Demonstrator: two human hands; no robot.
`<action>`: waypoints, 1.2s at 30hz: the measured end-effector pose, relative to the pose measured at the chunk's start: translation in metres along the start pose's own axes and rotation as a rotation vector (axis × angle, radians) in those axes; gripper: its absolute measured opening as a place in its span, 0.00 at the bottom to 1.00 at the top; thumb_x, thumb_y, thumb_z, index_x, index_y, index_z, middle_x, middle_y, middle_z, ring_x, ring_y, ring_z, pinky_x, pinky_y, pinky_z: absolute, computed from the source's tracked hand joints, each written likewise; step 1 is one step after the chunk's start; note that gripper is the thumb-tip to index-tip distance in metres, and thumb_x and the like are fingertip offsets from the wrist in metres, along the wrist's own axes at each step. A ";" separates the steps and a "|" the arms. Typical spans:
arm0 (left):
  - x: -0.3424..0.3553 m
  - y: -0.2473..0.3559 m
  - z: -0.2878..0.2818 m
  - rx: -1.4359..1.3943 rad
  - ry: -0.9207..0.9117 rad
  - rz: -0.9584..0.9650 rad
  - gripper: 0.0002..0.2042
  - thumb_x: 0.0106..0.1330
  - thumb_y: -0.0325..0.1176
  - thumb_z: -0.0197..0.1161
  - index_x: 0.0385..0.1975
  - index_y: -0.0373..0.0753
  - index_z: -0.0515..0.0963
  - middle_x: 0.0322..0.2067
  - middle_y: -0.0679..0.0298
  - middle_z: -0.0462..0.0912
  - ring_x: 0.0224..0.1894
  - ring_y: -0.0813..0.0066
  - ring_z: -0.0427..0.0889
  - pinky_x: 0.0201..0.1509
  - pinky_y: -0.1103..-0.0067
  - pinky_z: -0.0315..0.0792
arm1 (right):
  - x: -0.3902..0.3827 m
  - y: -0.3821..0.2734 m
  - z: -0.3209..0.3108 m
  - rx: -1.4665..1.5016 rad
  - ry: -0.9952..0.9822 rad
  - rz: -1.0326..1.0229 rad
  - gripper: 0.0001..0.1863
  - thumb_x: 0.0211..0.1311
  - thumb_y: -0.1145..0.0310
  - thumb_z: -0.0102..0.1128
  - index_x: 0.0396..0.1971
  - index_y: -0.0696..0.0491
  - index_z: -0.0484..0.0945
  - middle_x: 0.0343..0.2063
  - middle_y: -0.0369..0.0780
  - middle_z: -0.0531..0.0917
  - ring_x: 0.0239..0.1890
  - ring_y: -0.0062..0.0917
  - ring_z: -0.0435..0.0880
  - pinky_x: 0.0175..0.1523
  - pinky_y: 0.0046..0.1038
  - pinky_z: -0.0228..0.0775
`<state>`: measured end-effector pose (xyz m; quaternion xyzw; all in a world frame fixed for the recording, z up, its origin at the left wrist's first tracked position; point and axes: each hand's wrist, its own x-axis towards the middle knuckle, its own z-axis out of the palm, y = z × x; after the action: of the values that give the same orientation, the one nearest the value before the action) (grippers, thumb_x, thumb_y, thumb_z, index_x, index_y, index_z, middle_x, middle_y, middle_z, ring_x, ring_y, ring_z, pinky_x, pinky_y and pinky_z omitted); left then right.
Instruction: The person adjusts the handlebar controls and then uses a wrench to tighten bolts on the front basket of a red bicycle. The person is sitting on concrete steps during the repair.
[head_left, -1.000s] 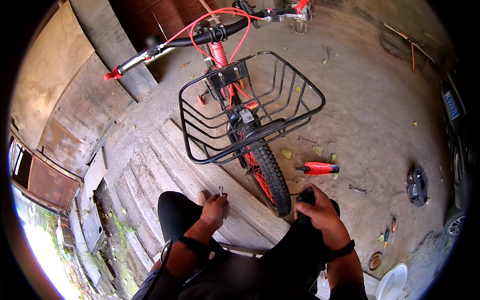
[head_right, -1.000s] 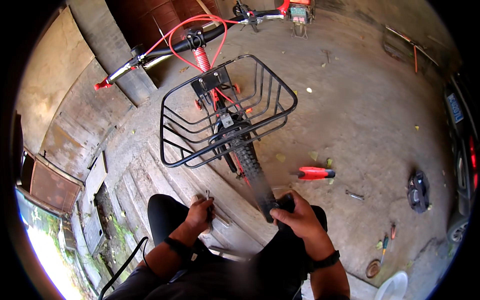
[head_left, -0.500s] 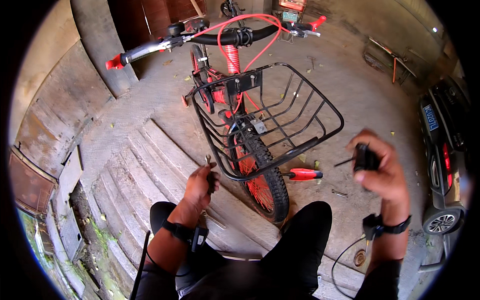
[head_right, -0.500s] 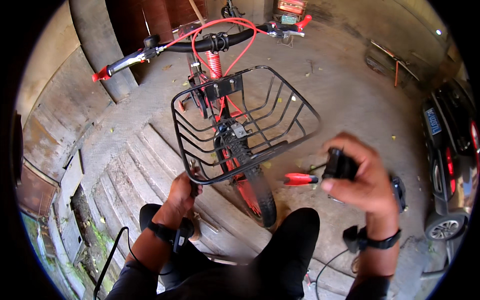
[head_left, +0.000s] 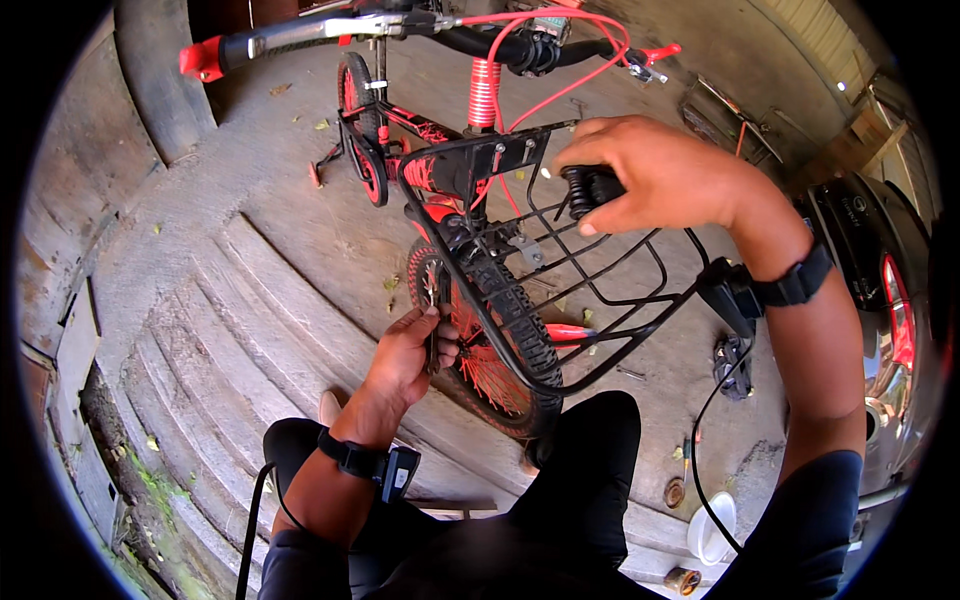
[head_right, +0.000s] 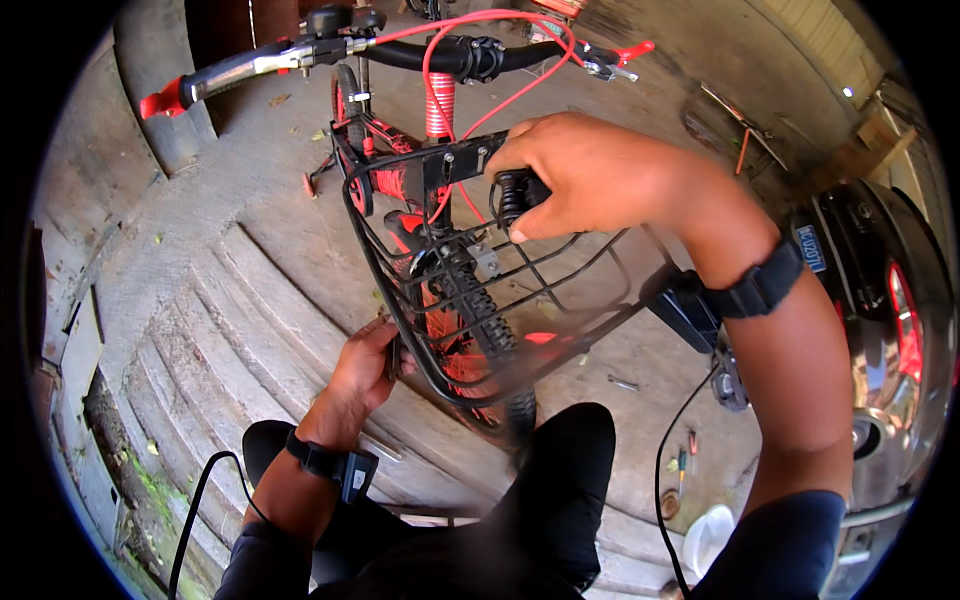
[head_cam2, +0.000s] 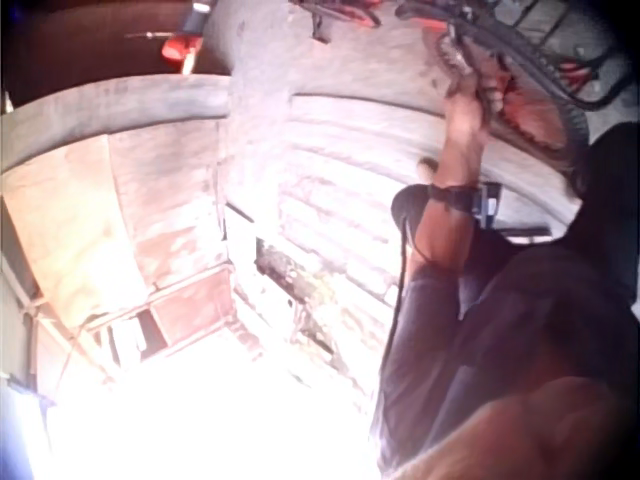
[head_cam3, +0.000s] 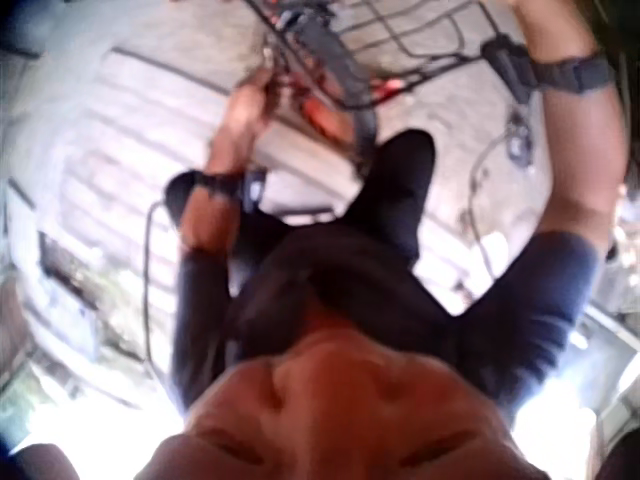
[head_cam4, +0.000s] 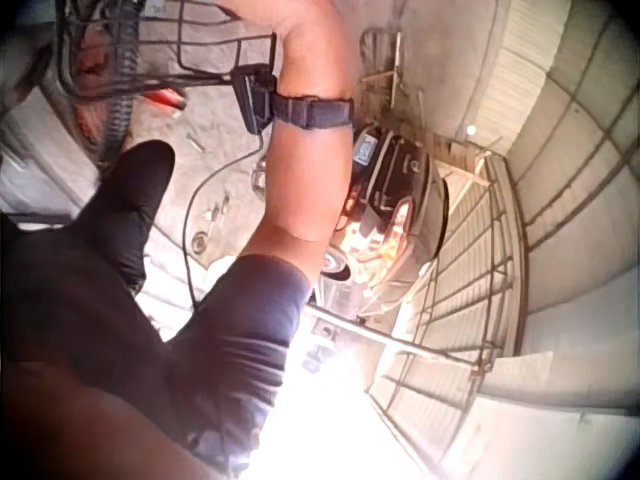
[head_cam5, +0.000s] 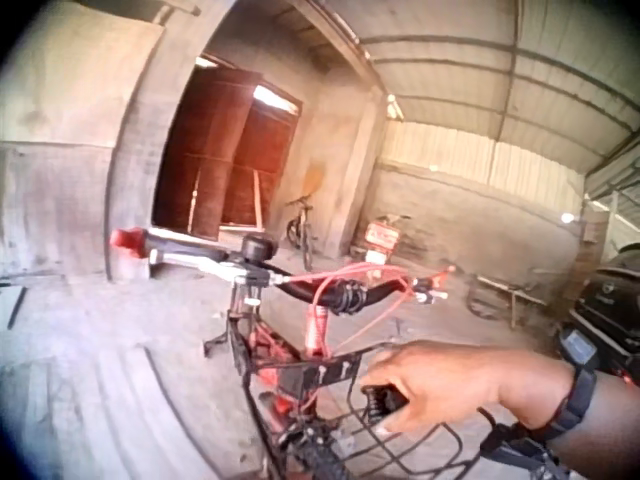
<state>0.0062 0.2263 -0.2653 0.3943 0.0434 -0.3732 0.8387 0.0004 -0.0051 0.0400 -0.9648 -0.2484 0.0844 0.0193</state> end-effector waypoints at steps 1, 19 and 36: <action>0.000 -0.002 -0.002 -0.009 0.015 -0.018 0.11 0.74 0.37 0.51 0.46 0.38 0.75 0.27 0.64 0.81 0.23 0.75 0.79 0.27 0.79 0.72 | 0.010 0.003 0.003 -0.017 -0.027 -0.020 0.29 0.43 0.65 0.73 0.47 0.60 0.77 0.39 0.49 0.78 0.43 0.43 0.78 0.48 0.36 0.70; -0.012 -0.007 0.003 -0.057 -0.020 -0.052 0.11 0.74 0.36 0.51 0.46 0.35 0.74 0.26 0.62 0.80 0.23 0.75 0.78 0.27 0.79 0.72 | 0.065 0.044 0.049 -0.025 -0.271 0.018 0.31 0.47 0.64 0.72 0.51 0.61 0.75 0.44 0.49 0.78 0.47 0.44 0.78 0.51 0.36 0.69; -0.016 -0.008 0.012 -0.059 -0.013 -0.087 0.11 0.74 0.36 0.51 0.46 0.35 0.74 0.25 0.62 0.80 0.22 0.74 0.78 0.26 0.80 0.72 | 0.060 0.044 0.044 0.094 -0.327 0.104 0.29 0.49 0.64 0.71 0.52 0.60 0.75 0.41 0.48 0.78 0.43 0.40 0.78 0.48 0.34 0.69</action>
<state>-0.0129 0.2244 -0.2560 0.3644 0.0659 -0.4103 0.8334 0.0654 -0.0147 -0.0165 -0.9478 -0.1936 0.2527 0.0193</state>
